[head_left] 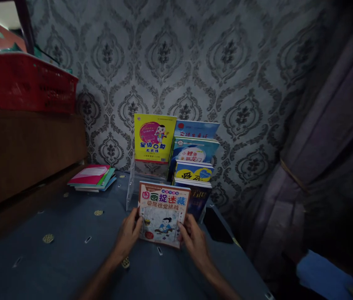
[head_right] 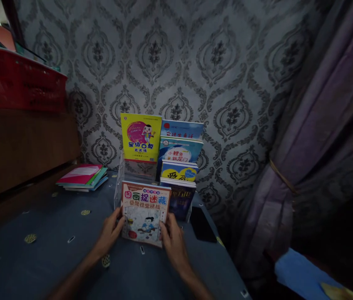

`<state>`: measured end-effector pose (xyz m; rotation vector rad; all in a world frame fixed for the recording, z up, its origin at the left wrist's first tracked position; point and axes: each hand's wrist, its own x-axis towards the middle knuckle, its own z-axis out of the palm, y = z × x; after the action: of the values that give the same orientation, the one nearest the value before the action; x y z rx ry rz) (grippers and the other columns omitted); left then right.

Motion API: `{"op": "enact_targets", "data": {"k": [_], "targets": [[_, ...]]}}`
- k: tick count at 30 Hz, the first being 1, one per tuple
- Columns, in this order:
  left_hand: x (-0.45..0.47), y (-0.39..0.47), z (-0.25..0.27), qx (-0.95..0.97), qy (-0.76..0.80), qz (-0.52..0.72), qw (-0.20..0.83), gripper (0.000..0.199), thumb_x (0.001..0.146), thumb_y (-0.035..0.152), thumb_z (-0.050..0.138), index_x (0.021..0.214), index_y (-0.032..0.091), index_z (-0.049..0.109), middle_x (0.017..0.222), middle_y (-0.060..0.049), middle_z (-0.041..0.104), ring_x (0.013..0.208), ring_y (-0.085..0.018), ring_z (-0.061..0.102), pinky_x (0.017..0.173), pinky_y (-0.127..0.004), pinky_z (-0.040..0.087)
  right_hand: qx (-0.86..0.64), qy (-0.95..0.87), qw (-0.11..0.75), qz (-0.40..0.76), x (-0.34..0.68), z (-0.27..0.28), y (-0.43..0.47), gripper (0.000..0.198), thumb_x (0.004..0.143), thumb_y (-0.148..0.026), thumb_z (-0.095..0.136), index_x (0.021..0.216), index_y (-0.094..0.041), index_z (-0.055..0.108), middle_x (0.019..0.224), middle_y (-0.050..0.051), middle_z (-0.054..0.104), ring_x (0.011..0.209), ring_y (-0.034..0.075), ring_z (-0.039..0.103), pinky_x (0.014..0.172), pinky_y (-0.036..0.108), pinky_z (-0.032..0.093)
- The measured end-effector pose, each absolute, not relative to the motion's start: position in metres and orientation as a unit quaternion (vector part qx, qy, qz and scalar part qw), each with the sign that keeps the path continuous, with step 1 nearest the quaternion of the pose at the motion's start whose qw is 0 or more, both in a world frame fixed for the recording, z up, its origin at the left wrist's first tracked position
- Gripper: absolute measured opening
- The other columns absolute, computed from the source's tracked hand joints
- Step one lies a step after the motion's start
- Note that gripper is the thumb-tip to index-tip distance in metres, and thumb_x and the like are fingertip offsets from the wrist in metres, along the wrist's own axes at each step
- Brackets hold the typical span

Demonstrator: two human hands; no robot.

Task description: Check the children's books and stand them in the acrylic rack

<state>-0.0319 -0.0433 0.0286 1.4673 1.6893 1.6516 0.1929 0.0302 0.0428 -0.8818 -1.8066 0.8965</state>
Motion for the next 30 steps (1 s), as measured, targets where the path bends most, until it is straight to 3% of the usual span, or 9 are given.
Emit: {"op": "enact_targets", "data": {"k": [6, 11, 17, 30], "targets": [[-0.053, -0.027, 0.047, 0.514, 0.584, 0.614, 0.134, 0.025, 0.089, 0.046, 0.056, 0.101, 0.024, 0.061, 0.098, -0.008, 0.073, 0.092, -0.026, 0.067, 0.083, -0.035, 0.048, -0.347, -0.749, 0.476, 0.303, 0.169, 0.058, 0.045, 0.029, 0.093, -0.053, 0.048, 0.095, -0.025, 0.054, 0.085, 0.005, 0.073, 0.074, 0.024, 0.069, 0.070, 0.033, 0.055], [-0.075, -0.017, 0.072, 0.552, 0.566, 0.608, 0.071, 0.023, 0.093, 0.045, 0.051, 0.099, 0.024, 0.058, 0.090, -0.005, 0.070, 0.087, -0.023, 0.066, 0.081, -0.032, 0.048, -0.319, -0.779, 0.474, 0.256, 0.149, 0.080, 0.057, 0.033, 0.096, -0.048, 0.043, 0.115, -0.023, 0.054, 0.096, 0.008, 0.074, 0.087, 0.025, 0.071, 0.078, 0.034, 0.054], [-0.094, -0.006, 0.104, 0.571, 0.563, 0.598, -0.008, 0.026, 0.097, 0.043, 0.045, 0.105, 0.022, 0.057, 0.088, -0.005, 0.068, 0.082, -0.022, 0.066, 0.078, -0.032, 0.047, -0.260, -0.801, 0.496, 0.211, 0.132, 0.123, 0.064, 0.024, 0.099, -0.037, 0.039, 0.108, -0.023, 0.055, 0.101, 0.010, 0.071, 0.091, 0.025, 0.068, 0.084, 0.035, 0.052], [-0.124, 0.057, 0.192, 0.587, 0.508, 0.620, -0.116, 0.025, 0.097, 0.035, 0.045, 0.109, 0.018, 0.059, 0.100, -0.008, 0.072, 0.090, -0.021, 0.065, 0.082, -0.031, 0.049, -0.178, -0.785, 0.581, 0.117, 0.100, 0.214, 0.130, 0.020, 0.098, -0.036, 0.041, 0.106, -0.022, 0.053, 0.100, 0.008, 0.067, 0.094, 0.025, 0.062, 0.087, 0.040, 0.050]]}}
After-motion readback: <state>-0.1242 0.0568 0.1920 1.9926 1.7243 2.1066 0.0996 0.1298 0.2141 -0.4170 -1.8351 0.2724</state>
